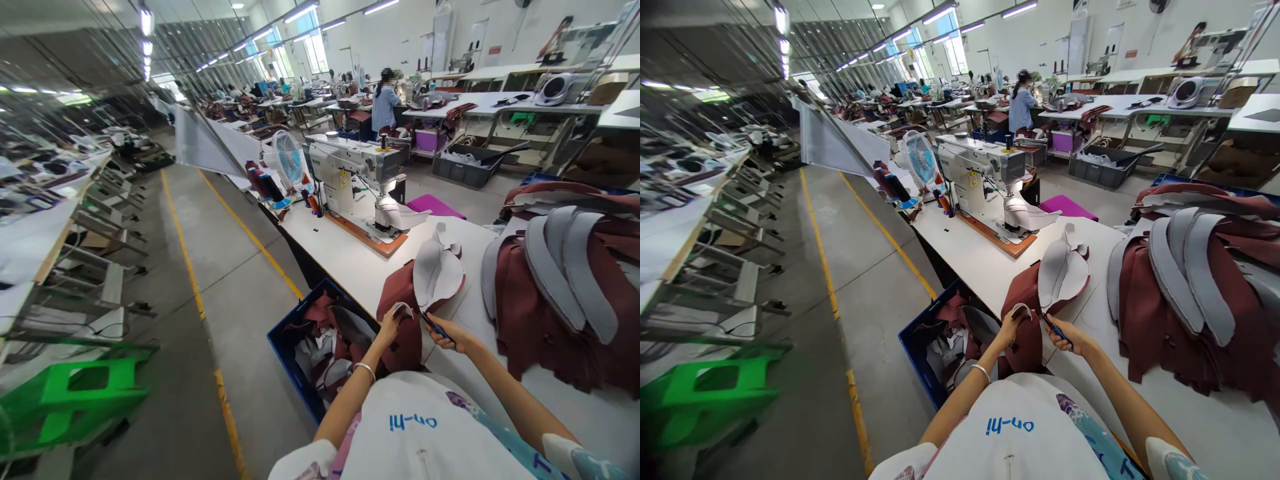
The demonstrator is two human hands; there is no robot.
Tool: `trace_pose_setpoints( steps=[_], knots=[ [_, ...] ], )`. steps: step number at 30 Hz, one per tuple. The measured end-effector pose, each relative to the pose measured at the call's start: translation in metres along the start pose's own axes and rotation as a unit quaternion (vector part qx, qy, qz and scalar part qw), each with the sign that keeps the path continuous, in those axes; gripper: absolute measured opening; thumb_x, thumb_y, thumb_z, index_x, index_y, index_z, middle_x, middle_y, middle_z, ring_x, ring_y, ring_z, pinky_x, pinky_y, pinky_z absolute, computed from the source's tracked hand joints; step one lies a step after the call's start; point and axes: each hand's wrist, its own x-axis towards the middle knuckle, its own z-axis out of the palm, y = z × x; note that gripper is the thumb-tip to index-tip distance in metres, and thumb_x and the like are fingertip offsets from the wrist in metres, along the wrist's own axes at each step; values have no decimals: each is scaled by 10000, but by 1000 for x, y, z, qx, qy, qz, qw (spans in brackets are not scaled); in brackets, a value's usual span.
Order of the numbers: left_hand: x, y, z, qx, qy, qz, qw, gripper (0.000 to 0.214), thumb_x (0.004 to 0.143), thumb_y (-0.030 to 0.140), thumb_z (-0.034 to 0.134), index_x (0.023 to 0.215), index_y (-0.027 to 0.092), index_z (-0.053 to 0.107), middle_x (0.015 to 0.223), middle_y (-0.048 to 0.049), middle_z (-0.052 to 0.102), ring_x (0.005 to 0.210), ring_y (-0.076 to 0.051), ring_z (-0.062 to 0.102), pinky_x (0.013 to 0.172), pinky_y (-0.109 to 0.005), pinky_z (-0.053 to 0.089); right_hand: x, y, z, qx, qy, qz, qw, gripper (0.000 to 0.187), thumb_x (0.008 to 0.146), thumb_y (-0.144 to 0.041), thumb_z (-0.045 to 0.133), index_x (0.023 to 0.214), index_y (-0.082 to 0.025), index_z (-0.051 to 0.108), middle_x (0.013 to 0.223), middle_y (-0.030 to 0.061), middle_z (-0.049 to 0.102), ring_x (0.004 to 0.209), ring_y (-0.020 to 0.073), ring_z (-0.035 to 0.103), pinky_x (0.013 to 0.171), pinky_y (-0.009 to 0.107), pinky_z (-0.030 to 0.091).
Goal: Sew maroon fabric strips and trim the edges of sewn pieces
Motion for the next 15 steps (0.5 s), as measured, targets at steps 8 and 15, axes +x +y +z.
trace_pose_setpoints(
  steps=[8,15],
  knots=[
    [0,-1,-3,-19,-7,22,1000,316,901,400,464,957,160,662,1003,-92,689,972,-225,610,974,-379,453,6,-5,10,43,8,-26,999,424,966,-551,351,773,-185,439,487,-98,290,314,16,192,268,95,104],
    [6,-2,-19,-25,16,10,1000,295,881,391,496,938,151,659,1010,-86,693,967,-227,615,958,-368,460,2,-10,16,68,1,-56,996,407,984,-513,337,754,-187,414,487,-99,278,311,13,179,270,98,102]
  ],
)
